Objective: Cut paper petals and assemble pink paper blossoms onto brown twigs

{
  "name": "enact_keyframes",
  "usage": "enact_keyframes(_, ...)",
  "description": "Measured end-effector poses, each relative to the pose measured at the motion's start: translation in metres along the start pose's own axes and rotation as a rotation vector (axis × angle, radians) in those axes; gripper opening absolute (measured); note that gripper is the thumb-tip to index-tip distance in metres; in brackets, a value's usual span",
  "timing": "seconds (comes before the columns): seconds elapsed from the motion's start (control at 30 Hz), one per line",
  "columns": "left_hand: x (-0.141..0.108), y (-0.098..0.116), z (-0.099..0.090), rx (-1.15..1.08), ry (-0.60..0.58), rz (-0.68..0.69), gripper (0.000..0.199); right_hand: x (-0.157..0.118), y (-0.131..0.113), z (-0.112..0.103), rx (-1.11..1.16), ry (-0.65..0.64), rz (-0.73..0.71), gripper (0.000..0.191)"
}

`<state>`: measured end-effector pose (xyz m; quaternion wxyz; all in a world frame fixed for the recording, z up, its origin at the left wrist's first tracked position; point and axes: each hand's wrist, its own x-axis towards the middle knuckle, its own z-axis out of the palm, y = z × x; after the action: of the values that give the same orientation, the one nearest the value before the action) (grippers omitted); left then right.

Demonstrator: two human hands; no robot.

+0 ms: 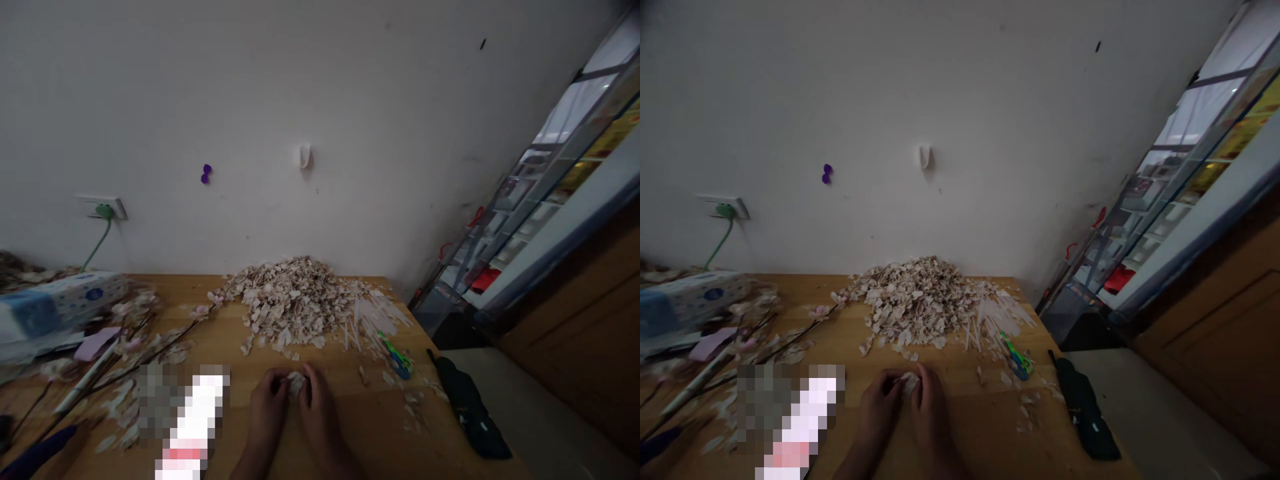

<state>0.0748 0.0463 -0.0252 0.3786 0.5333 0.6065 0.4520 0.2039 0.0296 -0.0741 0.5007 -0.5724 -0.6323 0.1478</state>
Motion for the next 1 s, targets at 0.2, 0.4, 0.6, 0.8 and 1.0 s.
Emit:
enact_keyframes(0.2, -0.001, 0.004, -0.003, -0.022, -0.071, 0.049, 0.023, 0.004, -0.008, -0.005, 0.030, -0.013, -0.005, 0.036)
enact_keyframes(0.4, -0.005, 0.001, -0.001, 0.007, -0.061, 0.082, 0.021, 0.009, -0.012, -0.009, 0.066, -0.004, 0.082, 0.029)
enact_keyframes(0.6, -0.009, -0.002, 0.002, 0.050, -0.046, 0.097, 0.021, 0.010, -0.015, -0.011, 0.068, -0.007, 0.114, 0.026)
enact_keyframes(0.8, -0.005, 0.001, 0.001, 0.047, -0.073, 0.114, 0.029, 0.010, -0.014, -0.010, 0.100, -0.032, 0.119, 0.025)
enact_keyframes(1.0, -0.001, 0.000, -0.002, 0.036, -0.110, 0.100, 0.024, 0.009, -0.012, -0.010, 0.123, -0.035, 0.147, 0.029)
